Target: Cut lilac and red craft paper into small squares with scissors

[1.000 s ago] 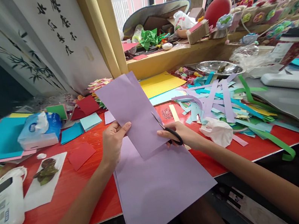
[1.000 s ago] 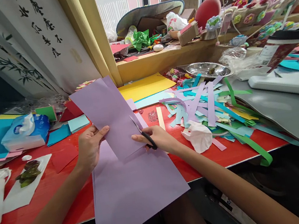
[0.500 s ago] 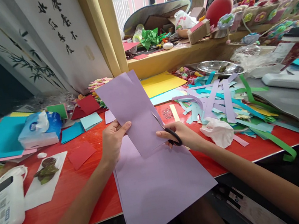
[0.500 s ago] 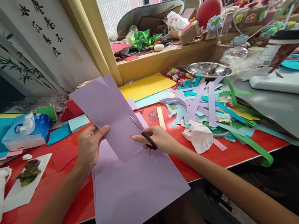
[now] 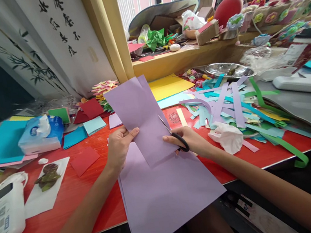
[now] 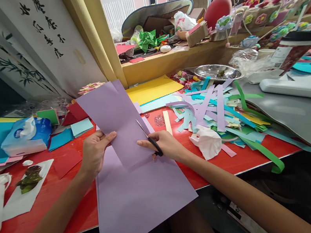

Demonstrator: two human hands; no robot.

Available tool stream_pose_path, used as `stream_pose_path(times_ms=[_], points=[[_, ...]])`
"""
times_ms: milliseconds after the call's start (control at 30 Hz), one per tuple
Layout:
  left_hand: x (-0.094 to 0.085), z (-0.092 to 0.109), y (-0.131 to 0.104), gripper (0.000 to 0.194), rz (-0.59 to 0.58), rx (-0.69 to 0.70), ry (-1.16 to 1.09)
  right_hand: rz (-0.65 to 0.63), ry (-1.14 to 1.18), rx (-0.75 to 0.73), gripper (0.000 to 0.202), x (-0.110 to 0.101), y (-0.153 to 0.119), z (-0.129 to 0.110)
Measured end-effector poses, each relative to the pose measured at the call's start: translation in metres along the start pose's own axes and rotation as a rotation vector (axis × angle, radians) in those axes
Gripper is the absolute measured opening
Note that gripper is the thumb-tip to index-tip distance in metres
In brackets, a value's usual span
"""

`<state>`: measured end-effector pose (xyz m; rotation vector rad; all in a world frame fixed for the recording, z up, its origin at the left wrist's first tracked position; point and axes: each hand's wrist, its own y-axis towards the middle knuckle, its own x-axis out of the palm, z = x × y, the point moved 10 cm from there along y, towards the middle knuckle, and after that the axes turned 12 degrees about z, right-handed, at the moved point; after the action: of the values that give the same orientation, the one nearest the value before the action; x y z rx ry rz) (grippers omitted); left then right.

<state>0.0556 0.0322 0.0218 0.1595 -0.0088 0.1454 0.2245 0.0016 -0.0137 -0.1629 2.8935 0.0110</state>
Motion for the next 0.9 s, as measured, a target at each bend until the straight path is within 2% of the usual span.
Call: stream_pose_path(times_ms=[233,400,700,900], points=[[0.0016,-0.0032,-0.0009,0.032,-0.007,-0.032,-0.006,0.034,-0.011,-0.007,0.046,-0.001,0.002,0.0021],[0.004,-0.0048,-0.0032,0.032,-0.024,-0.047,-0.019,0.059,-0.074,-0.078,0.05,-0.0032,0.0015,-0.0054],[0.0093,-0.0087,-0.0041,0.031,-0.068,-0.061,-0.012,0.073,-0.033,-0.013,0.049,-0.0048,0.0021,0.0016],[0.0092,-0.0093,-0.0035,0.029,-0.066,-0.058,-0.016,0.079,-0.059,-0.048,0.047,-0.005,0.0021,-0.0011]])
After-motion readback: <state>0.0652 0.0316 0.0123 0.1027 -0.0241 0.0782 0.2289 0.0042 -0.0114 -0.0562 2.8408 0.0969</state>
